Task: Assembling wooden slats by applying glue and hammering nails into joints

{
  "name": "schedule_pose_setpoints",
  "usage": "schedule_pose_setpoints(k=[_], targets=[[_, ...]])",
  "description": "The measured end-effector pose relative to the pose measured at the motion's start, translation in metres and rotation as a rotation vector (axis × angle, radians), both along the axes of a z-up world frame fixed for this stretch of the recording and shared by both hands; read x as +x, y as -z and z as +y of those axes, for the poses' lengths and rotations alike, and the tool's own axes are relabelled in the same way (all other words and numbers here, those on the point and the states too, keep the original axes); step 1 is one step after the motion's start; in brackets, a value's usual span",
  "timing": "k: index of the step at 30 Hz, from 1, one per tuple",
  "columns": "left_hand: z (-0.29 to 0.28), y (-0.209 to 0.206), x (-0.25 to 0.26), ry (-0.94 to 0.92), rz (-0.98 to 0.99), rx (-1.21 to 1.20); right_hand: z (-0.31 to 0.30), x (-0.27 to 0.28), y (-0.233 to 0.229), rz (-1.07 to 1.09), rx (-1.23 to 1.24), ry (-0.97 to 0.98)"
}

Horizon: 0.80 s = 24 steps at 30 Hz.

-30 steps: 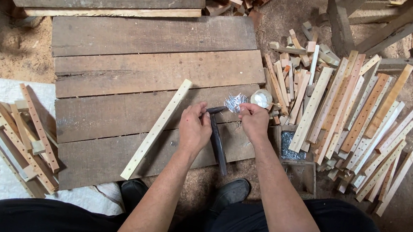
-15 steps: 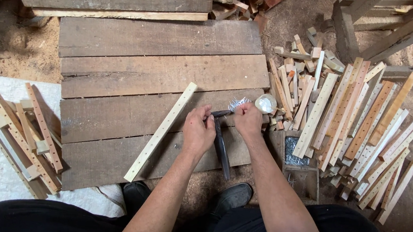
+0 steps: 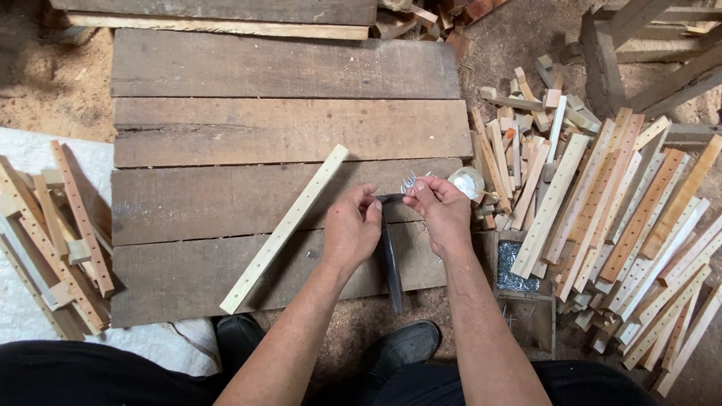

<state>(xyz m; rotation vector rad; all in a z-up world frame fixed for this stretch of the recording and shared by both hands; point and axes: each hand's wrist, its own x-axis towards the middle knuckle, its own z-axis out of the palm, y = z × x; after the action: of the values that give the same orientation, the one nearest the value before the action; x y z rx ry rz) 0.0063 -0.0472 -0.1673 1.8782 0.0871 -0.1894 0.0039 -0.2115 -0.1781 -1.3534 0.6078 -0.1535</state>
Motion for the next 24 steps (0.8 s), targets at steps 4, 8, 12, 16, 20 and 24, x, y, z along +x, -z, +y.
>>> schedule_pose_setpoints(k=[4, 8, 12, 16, 20, 24], targets=[[0.008, -0.005, 0.003, -0.002, 0.082, -0.027, 0.025, -0.003, -0.033, -0.014, 0.011, -0.056], [0.011, -0.005, 0.009, -0.009, 0.163, -0.18, 0.041, -0.002, -0.027, -0.046, 0.056, -0.121], [0.026, -0.015, 0.013, 0.001, 0.165, -0.286, 0.053, 0.0, -0.027, -0.077, 0.107, -0.13], [0.041, -0.016, 0.016, -0.022, 0.168, -0.267, 0.058, -0.003, -0.031, -0.089, 0.076, -0.169], [0.044, -0.025, 0.019, -0.03, 0.158, -0.293, 0.062, 0.002, -0.022, -0.1, -0.025, -0.251], [0.049, -0.018, 0.02, 0.03, 0.13, -0.287, 0.073, 0.001, -0.044, -0.088, -0.018, -0.316]])
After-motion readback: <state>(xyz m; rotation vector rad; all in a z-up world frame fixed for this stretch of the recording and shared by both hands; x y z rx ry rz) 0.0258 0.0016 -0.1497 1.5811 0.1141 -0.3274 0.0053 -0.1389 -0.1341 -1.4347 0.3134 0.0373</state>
